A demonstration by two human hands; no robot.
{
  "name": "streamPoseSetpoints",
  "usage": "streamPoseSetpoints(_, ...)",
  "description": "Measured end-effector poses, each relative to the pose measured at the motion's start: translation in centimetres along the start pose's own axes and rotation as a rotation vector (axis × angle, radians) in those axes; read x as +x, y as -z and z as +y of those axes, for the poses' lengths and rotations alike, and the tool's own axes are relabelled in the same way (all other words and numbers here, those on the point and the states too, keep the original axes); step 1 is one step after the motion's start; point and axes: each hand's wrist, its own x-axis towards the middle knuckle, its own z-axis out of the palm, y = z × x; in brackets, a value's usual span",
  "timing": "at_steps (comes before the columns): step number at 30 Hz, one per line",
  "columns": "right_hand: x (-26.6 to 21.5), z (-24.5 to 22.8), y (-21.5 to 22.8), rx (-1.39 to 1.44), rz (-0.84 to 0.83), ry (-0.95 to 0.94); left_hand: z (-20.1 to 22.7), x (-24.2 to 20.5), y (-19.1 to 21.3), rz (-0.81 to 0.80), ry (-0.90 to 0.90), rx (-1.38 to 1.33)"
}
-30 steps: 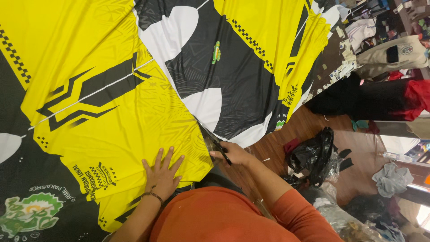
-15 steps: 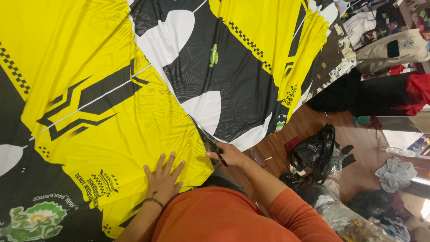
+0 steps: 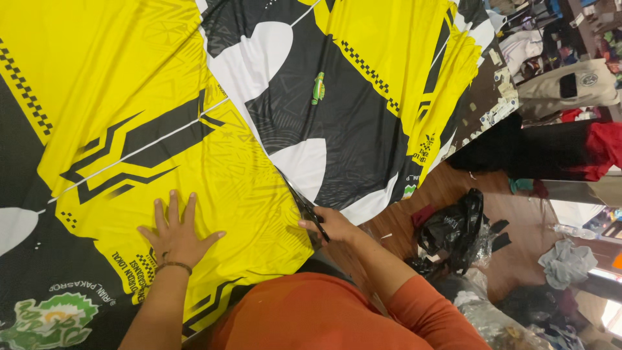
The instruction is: The person uses scissors to cut a large piece of white fabric laid over a patterned yellow and black jersey on a table. They carefully follow the outline of the jersey, cutting the fabric into a specific shape while holding the material steady with their left hand.
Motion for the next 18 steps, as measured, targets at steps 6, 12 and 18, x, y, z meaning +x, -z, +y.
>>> streamPoseSetpoints(6, -0.5, -1.6, 0.5, 0.006, -0.010, 0.005, -0.3, 0.3, 0.2, -0.132, 0.064, 0.057)
streamPoseSetpoints(12, 0.7, -3.1, 0.6, 0.032, -0.027, 0.020, 0.0, 0.0, 0.8, -0.157, 0.096, 0.015)
streamPoseSetpoints(18, 0.6, -3.1, 0.5, 0.015, -0.020, 0.002, -0.3, -0.3, -0.1, -0.161, 0.130, 0.029)
